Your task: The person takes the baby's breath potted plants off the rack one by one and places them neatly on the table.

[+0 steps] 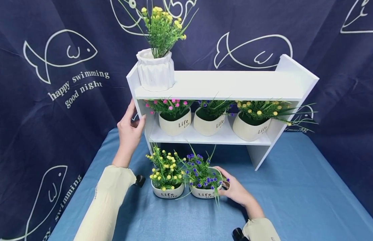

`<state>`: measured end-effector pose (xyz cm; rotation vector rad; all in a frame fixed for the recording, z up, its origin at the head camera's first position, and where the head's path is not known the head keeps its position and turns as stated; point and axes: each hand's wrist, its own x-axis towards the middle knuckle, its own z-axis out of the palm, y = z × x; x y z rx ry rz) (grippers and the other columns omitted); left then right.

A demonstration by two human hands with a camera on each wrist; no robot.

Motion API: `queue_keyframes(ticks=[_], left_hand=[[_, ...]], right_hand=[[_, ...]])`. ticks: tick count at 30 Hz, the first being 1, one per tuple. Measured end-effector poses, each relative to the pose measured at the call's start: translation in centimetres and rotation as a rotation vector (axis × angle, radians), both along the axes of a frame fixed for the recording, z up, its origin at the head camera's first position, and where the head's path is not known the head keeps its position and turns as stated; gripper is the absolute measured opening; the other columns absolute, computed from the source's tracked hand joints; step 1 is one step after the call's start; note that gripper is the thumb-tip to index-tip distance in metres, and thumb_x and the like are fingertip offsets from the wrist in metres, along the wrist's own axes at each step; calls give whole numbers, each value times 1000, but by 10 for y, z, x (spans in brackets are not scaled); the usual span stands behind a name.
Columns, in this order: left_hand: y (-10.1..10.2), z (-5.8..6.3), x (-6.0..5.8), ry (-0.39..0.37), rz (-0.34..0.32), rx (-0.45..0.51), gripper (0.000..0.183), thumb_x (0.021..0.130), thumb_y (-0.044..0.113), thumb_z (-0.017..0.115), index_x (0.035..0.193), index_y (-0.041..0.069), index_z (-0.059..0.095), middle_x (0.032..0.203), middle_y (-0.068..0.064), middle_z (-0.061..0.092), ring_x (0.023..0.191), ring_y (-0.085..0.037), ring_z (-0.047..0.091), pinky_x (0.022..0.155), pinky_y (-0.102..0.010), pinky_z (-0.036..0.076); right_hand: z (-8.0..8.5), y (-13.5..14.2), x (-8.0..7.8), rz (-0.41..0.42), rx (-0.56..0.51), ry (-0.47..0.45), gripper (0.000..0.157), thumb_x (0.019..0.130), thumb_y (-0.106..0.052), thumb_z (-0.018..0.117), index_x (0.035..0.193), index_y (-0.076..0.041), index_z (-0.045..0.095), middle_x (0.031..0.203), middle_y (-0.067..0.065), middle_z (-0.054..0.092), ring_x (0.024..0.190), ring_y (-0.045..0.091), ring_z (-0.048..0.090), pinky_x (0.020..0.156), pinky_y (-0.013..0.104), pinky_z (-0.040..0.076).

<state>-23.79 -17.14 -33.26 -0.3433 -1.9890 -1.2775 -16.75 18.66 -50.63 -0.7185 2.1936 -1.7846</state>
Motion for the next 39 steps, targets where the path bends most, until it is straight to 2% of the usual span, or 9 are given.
queue_keyframes(ticks=[4,7,14,21,27,35,39], left_hand=[[0,0,0,-6,6,-5,65,91,3,63,149,23,40,128,-16,63,113,-28,64,77,-3,51],[0,-1,1,-9,11,-9,64,91,3,63,149,21,41,130,-15,63,115,-27,63,78,-5,52],[1,0,1,-4,3,-8,64,91,3,63,149,21,41,135,-11,60,118,-26,62,78,-3,51],[1,1,1,0,6,-17,64,92,3,62,149,21,40,135,-11,60,118,-26,62,77,-2,50],[1,2,2,0,7,-17,65,92,3,63,149,22,40,137,-10,59,119,-24,61,80,-6,51],[0,1,1,-2,7,-21,65,91,3,63,149,21,40,136,-10,59,119,-24,62,80,-10,53],[0,1,1,-9,12,-26,64,92,4,62,149,22,40,136,-9,60,118,-24,62,79,-11,54]], right_hand=[[-1,2,2,11,22,14,84,79,5,70,150,3,25,146,25,38,119,-6,51,97,12,44],[-1,2,3,8,20,4,85,78,6,69,150,3,25,146,24,38,119,-6,51,97,11,44],[1,4,4,2,48,-27,86,79,2,71,152,-4,26,148,23,38,118,-5,52,99,12,43],[1,7,4,16,49,-9,86,77,3,70,151,-4,27,147,25,39,117,-4,52,97,13,45],[2,8,5,16,50,17,84,79,0,71,151,-6,28,146,23,40,118,-2,52,98,15,45],[1,10,6,-17,110,12,83,79,-5,73,150,-11,31,144,19,44,115,-1,52,96,19,46],[2,11,6,-26,150,63,83,78,-9,75,149,-9,32,143,19,46,118,-2,51,98,19,43]])
